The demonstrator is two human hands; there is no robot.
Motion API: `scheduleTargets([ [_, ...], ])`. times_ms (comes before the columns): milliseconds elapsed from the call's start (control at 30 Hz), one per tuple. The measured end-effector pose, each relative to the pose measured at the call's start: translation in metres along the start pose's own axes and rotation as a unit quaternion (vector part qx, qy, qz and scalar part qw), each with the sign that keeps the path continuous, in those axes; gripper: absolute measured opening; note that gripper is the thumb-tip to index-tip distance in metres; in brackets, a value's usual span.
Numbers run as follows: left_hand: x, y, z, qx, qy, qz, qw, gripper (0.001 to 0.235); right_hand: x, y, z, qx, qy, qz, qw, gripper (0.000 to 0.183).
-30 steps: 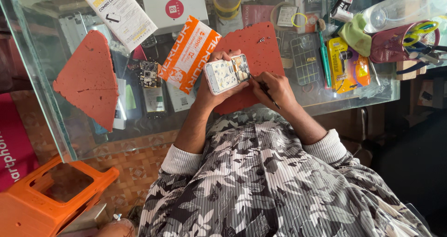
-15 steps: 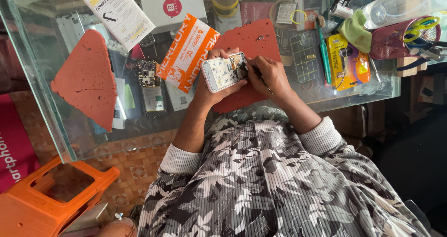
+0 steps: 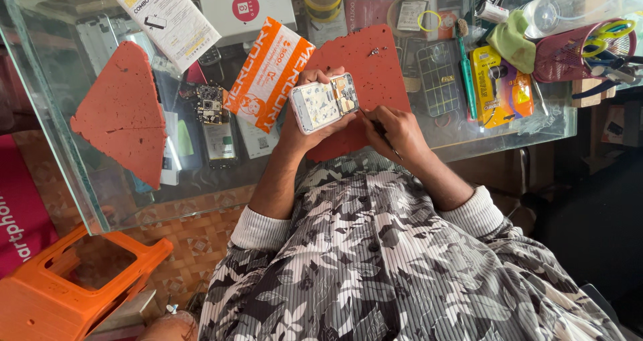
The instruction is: The person works on the internal components of a disassembled phone, using a small tool to scrape and probe different areas of the circuitry while holding the device on a red mat.
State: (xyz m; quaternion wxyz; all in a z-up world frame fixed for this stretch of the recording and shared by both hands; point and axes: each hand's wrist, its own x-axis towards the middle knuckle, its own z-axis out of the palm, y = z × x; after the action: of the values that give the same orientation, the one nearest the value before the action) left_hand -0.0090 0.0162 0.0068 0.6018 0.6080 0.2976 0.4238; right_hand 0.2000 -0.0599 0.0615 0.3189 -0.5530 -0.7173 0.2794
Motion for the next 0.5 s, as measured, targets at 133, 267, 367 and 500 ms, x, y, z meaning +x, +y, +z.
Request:
scheduleTargets([
  [133,0.001,-0.002,0.001,-0.011,0.0,0.0,1.0,0.068,0.013,0.008,0.006,-0.025,0.026,-0.038,0.999,0.009],
  [267,-0.001,-0.001,0.0,-0.034,-0.002,-0.008,0.999,0.069,0.042,0.022,0.01,-0.032,0.039,-0.053,0.997,0.012],
  [367,0.0,0.0,-0.001,-0.066,-0.007,-0.017,0.998,0.069,0.046,0.022,0.01,-0.032,0.037,-0.056,0.997,0.01],
  [500,-0.002,-0.002,0.0,-0.03,0.008,0.013,0.999,0.069,0.032,0.017,0.012,-0.058,0.041,-0.051,0.996,0.012],
])
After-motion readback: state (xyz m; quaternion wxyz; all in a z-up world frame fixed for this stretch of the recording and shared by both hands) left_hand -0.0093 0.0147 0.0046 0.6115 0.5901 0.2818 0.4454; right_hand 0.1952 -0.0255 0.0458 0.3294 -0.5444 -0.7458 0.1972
